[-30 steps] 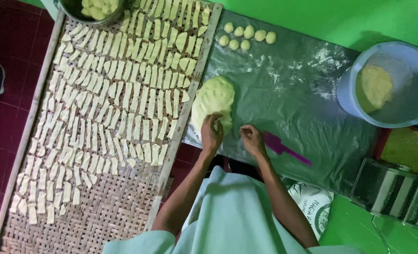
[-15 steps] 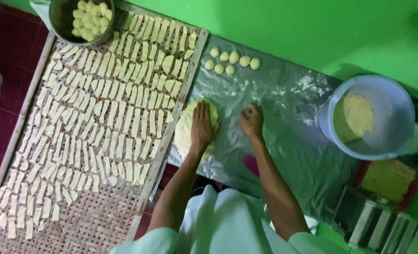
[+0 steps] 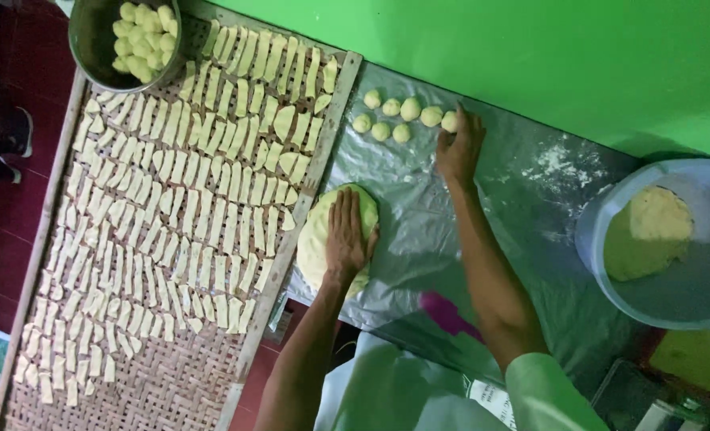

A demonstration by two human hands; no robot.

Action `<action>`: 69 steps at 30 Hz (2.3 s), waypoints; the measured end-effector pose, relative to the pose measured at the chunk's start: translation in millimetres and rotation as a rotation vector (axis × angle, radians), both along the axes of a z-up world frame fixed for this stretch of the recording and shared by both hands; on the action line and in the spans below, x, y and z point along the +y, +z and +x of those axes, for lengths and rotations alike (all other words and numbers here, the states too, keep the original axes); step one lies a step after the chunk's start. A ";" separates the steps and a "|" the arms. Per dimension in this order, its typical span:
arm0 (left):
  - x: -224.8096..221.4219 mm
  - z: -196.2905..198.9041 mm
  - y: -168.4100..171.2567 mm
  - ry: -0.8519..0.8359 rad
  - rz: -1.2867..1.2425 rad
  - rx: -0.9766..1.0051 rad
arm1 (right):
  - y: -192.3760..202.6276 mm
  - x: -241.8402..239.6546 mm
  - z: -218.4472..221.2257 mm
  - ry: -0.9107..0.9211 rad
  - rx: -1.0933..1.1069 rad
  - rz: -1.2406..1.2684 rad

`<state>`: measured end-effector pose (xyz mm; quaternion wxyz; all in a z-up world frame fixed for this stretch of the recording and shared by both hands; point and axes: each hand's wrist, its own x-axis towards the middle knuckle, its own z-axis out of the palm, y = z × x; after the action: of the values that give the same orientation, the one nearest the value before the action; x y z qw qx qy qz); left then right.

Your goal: Shaping dough into small pieces and arranging them on a drying tray.

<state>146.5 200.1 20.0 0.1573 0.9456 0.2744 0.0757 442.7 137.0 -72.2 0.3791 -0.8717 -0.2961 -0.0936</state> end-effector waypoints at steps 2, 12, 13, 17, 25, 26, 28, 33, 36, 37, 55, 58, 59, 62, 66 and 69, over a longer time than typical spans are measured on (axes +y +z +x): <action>2.2 1.5 -8.2 0.001 0.016 0.015 | -1.0 -1.8 0.4 -0.014 -0.027 0.058; 3.6 3.2 -13.2 -0.014 0.028 0.031 | 30.9 -49.9 -108.0 -0.189 1.243 0.552; 3.1 2.8 -11.7 -0.037 0.026 0.021 | 48.8 -56.1 -128.8 -0.206 1.227 0.564; 2.2 2.4 -4.1 -0.037 -0.022 0.004 | 70.8 -80.1 -202.0 -0.174 1.473 0.830; 3.2 -8.3 -14.9 -0.126 -0.013 -0.054 | 82.2 -139.8 -281.1 -0.475 1.241 0.635; 5.0 -13.0 -15.6 -0.127 -0.075 -0.079 | 96.7 -149.3 -288.6 -0.490 1.206 0.605; 9.9 -11.0 -22.9 -0.163 -0.128 -0.124 | 123.2 -164.9 -289.6 -0.518 1.143 0.607; -2.1 -24.4 -51.0 0.107 -0.530 -0.523 | 212.3 -180.6 -313.7 -0.752 1.176 0.701; -64.4 -17.5 -8.7 -0.176 -0.814 -0.487 | 204.0 -172.6 -317.5 -0.570 1.159 1.072; -83.6 -13.9 23.1 -0.176 -0.810 -0.496 | 187.1 -165.4 -322.0 -0.561 1.155 1.072; -63.9 -26.1 77.5 0.065 -1.359 -0.415 | 226.5 -115.3 -362.3 0.014 0.932 0.441; -57.4 -49.4 96.6 0.112 -1.363 -0.346 | 209.6 -109.6 -357.5 0.002 0.965 0.584; -55.7 -62.8 130.3 0.136 -1.534 -0.340 | 224.0 -106.6 -358.6 -0.050 0.952 0.605; -42.3 -83.8 135.6 0.049 -1.632 -0.344 | 236.2 -104.4 -348.1 -0.076 0.876 0.619; -36.8 -90.1 142.7 -0.062 -1.436 -0.400 | 225.0 -100.3 -335.9 0.030 0.841 0.732; -38.9 -87.5 149.8 0.003 -1.364 -0.463 | 210.4 -100.6 -332.0 0.063 0.805 0.712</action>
<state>59.0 161.3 169.8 0.7668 0.5962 0.2216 0.0860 110.7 36.4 138.2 0.7374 -0.6469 -0.1034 0.1645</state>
